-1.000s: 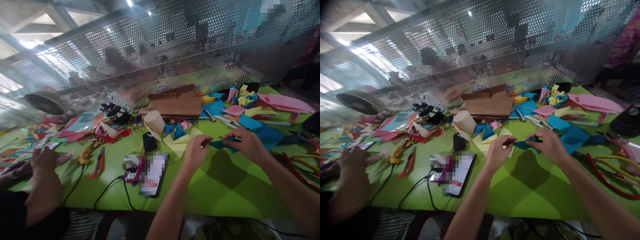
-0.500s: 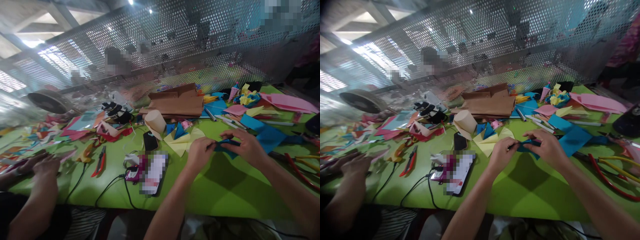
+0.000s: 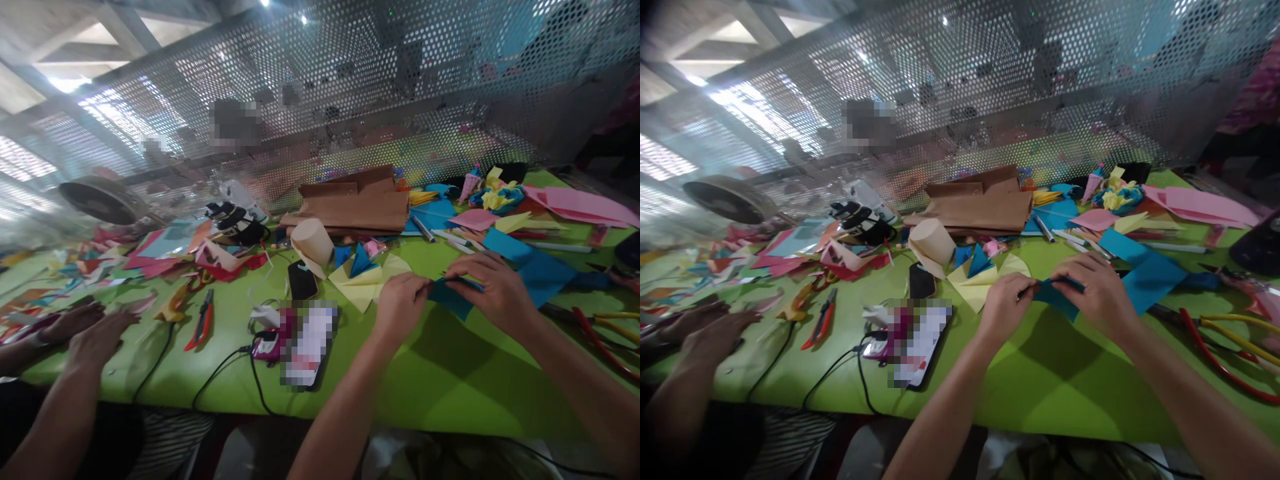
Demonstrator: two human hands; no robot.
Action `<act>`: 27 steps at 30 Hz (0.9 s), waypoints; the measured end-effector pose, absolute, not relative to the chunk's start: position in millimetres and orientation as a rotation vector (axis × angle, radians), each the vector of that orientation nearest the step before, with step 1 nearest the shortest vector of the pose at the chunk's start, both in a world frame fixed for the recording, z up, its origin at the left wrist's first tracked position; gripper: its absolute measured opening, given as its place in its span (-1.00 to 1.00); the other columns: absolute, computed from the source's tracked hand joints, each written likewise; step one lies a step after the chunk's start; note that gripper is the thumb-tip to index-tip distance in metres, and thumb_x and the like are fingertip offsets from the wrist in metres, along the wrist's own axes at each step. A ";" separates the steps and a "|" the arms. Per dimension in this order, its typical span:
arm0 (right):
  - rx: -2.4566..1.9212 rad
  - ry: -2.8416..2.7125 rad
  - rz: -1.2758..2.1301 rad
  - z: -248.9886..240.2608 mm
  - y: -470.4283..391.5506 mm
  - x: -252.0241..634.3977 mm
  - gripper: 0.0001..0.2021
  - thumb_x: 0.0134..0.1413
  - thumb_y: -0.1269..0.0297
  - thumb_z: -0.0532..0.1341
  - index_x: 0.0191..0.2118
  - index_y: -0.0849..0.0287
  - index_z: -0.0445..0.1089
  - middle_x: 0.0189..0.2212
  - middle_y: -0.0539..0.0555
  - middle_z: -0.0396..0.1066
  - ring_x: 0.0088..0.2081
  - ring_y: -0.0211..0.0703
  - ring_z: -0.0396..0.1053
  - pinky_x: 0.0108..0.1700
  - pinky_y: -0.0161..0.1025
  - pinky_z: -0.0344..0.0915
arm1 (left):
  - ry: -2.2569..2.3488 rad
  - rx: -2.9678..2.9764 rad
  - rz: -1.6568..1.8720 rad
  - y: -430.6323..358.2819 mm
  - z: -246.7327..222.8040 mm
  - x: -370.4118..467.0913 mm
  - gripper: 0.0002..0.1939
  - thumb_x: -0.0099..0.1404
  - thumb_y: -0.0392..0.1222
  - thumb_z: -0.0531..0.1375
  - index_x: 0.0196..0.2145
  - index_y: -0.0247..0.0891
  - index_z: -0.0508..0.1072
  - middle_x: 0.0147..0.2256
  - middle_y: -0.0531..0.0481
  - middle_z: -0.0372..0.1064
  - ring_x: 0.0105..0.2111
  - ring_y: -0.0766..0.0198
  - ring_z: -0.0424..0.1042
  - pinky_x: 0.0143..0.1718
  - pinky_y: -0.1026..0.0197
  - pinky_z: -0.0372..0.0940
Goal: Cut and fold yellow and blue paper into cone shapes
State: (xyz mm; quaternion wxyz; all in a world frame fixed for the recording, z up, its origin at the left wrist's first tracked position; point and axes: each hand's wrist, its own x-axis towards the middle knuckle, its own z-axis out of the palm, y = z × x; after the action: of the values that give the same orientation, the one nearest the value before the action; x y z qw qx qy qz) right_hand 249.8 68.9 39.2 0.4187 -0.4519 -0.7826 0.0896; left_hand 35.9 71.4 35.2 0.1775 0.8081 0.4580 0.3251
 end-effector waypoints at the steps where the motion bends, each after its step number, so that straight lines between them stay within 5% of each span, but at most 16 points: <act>1: -1.129 -1.977 0.208 38.9 69.2 250.1 -0.90 0.29 0.16 0.27 -0.22 -0.05 0.54 -0.18 0.06 0.59 -0.08 0.08 0.47 0.01 0.03 0.33 | 1.304 2.309 0.914 71.3 35.1 36.0 -0.82 0.42 -0.29 0.19 -0.21 -0.25 0.63 -0.29 -0.10 0.59 -0.25 0.14 0.51 -0.18 0.17 0.29; 18: -1.090 -2.201 -0.027 43.9 73.2 257.3 -0.85 0.37 0.18 0.19 -0.20 0.09 0.46 -0.13 0.14 0.57 -0.09 0.09 0.44 -0.02 0.02 0.31 | 1.362 2.478 0.851 69.7 36.1 38.4 -0.84 0.45 -0.27 0.19 -0.19 -0.24 0.61 -0.26 -0.05 0.60 -0.21 0.15 0.53 -0.16 0.13 0.28; 27: -1.234 -1.811 0.472 38.0 75.2 258.8 -0.68 0.19 -0.03 0.33 -0.06 0.03 0.51 -0.08 0.13 0.58 -0.01 0.12 0.50 0.01 0.01 0.43 | 1.360 2.379 0.971 71.0 34.5 35.6 -0.84 0.44 -0.21 0.22 -0.18 -0.20 0.63 -0.25 -0.05 0.61 -0.20 0.15 0.54 -0.12 0.14 0.31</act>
State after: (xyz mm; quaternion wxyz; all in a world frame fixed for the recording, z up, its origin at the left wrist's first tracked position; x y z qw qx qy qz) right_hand 258.8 75.2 38.0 0.4347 -0.4958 -0.7275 0.1894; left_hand 35.6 71.0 34.5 0.1166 0.8127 0.4646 0.3317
